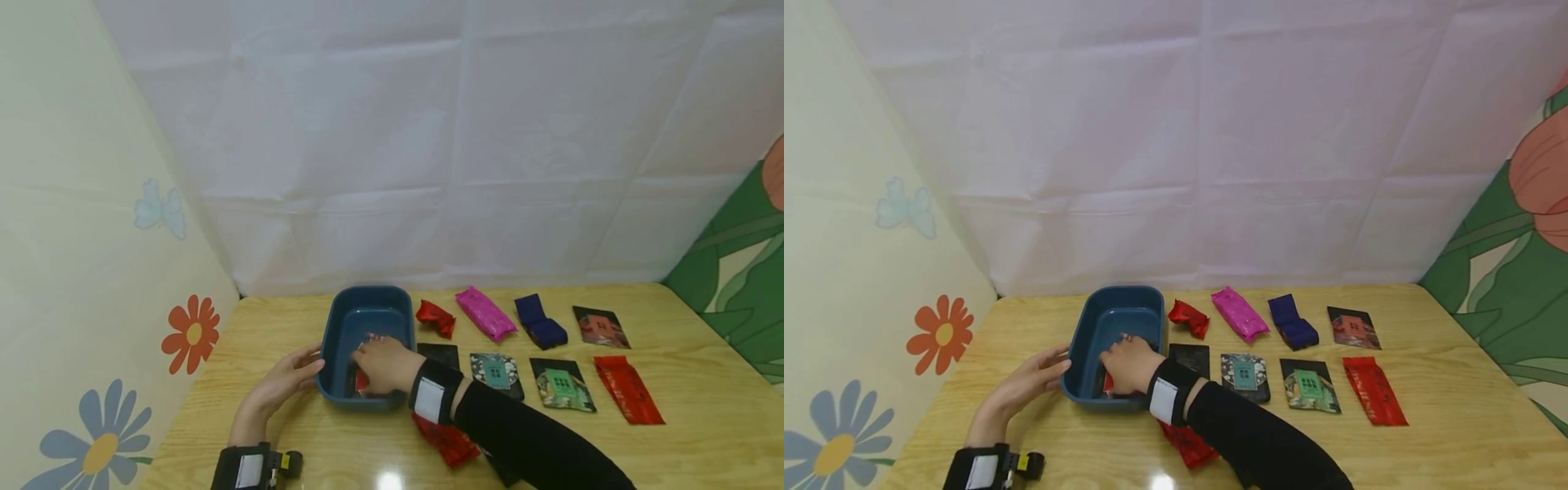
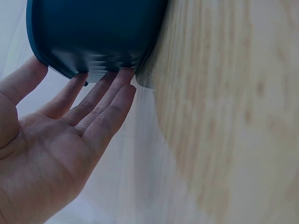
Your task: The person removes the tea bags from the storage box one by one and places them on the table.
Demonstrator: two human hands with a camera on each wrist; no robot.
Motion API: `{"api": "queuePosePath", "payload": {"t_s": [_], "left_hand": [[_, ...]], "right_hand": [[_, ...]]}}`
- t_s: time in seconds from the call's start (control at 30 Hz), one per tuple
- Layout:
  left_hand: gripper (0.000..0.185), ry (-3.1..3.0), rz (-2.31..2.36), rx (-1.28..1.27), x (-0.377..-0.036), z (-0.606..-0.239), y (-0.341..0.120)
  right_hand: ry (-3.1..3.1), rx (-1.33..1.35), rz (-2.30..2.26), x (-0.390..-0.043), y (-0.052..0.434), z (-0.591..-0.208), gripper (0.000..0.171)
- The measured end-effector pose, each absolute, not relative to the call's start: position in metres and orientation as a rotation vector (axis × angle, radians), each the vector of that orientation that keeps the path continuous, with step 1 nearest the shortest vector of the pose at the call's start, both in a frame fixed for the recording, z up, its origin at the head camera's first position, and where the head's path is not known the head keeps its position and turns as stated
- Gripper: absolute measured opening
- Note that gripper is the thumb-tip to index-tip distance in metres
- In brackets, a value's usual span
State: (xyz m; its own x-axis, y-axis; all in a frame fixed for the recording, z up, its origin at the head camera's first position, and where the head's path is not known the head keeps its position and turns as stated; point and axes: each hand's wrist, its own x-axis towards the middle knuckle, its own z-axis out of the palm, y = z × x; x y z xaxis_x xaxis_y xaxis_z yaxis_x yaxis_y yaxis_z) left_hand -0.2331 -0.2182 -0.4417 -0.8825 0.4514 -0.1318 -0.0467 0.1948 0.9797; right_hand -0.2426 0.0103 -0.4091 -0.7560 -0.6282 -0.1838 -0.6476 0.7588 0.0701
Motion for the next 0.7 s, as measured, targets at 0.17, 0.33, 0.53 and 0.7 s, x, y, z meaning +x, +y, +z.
{"api": "queuePosePath", "payload": {"t_s": [0.17,0.33,0.53,0.7], "left_hand": [[0.061,2.087,1.735,0.382,-0.234,-0.442,-0.218],[0.062,2.088,1.738,0.395,-0.234,-0.443,-0.218],[0.062,2.086,1.740,0.384,-0.234,-0.442,-0.218],[0.063,2.087,1.740,0.364,-0.233,-0.442,-0.217]], "right_hand": [[2.830,-0.942,0.215,-0.248,0.011,-0.411,0.072],[2.850,-0.868,0.229,-0.254,0.013,-0.408,0.077],[2.815,-0.759,0.170,-0.260,0.014,-0.400,0.077],[2.741,-0.699,0.182,-0.261,0.011,-0.397,0.084]]}}
